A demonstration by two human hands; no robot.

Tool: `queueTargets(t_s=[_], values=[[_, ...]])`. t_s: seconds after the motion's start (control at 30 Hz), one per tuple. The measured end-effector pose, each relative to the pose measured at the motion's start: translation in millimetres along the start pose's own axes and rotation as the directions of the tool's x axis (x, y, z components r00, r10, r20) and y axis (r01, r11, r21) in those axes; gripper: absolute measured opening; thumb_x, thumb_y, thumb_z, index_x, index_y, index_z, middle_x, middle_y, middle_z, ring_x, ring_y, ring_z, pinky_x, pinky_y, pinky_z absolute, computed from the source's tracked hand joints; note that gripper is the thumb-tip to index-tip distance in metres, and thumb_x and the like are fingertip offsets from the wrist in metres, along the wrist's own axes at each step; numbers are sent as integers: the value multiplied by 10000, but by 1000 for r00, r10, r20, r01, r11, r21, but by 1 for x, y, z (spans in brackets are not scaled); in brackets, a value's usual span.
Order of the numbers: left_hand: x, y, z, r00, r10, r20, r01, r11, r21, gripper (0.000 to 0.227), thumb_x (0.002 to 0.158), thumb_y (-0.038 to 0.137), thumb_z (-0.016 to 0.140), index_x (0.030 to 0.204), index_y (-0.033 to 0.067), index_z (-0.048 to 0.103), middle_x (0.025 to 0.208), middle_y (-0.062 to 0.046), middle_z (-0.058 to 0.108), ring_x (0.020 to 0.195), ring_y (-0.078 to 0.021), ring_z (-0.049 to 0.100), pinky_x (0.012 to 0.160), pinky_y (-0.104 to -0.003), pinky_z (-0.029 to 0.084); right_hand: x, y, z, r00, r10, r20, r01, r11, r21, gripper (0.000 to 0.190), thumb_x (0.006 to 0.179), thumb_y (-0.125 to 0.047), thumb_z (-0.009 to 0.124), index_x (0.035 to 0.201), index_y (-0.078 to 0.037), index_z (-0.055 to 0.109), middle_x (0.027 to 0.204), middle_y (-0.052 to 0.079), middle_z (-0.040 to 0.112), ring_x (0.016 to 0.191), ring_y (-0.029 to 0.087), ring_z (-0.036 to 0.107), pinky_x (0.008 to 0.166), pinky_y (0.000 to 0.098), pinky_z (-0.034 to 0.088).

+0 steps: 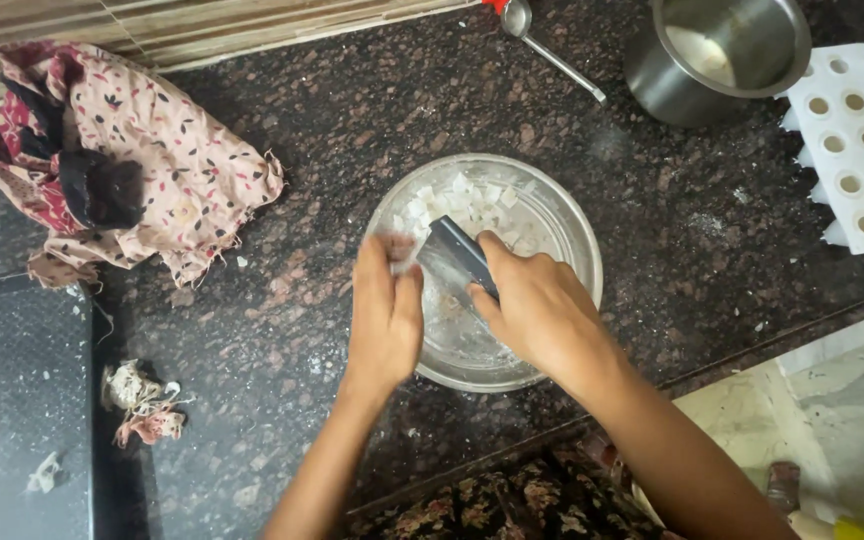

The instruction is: Cutting a white block into small pieces using a metal scraper and transferring them into a pot.

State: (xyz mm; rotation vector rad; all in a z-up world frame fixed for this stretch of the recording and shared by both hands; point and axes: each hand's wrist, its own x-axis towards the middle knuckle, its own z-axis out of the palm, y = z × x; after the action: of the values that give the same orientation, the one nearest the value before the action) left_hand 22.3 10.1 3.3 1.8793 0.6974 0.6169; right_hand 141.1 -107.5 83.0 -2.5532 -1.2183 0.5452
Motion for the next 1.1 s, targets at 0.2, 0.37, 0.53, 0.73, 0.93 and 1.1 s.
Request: queueTargets(t_s=[0.2,0.37,0.53,0.73,0.93,1.1], values=[[59,22,36,930,362,-63,-367,911,-186,326,888,70,534,1177,-34,644,1082,-226,719,1012,-330,674,897,-416,504,3,-1,2,996,-86,5,86,996,-29,501,884,-201,704,1284,33,514,678,224,699,640,418,720,567,492,572],[61,39,31,980,-68,187,115,961,-253,411,848,36,424,973,31,815,590,-167,650,487,-158,530,496,-325,407,9,4,1,996,-61,60,65,996,-55,375,885,-214,722,1143,10,568,636,207,686,574,366,717,521,460,563],[62,27,28,992,-37,124,74,946,-315,406,846,37,409,920,19,808,707,-130,752,482,-134,564,477,-295,428,17,7,7,986,-151,71,159,979,-128,335,897,-213,721,1098,19,586,613,186,675,519,327,702,462,436,552],[62,21,34,994,-10,112,46,943,-331,388,873,54,405,835,0,787,822,-148,807,560,-198,677,1082,-392,504,23,7,7,984,-108,139,130,978,-161,466,897,-233,715,1266,9,567,573,181,672,476,332,691,447,439,550],[59,21,37,992,70,106,-40,963,-265,371,859,83,409,733,15,751,925,-130,814,849,-261,773,1239,-566,263,17,18,18,992,-46,120,61,990,-125,417,878,-253,744,1151,23,591,599,177,687,532,354,703,499,453,558],[59,10,34,997,24,67,0,942,-337,384,874,79,391,725,2,736,915,-121,811,792,-242,772,1244,-504,320,22,10,6,969,-238,65,245,963,-112,382,836,-185,760,1109,32,602,650,215,695,595,386,715,523,473,564]])
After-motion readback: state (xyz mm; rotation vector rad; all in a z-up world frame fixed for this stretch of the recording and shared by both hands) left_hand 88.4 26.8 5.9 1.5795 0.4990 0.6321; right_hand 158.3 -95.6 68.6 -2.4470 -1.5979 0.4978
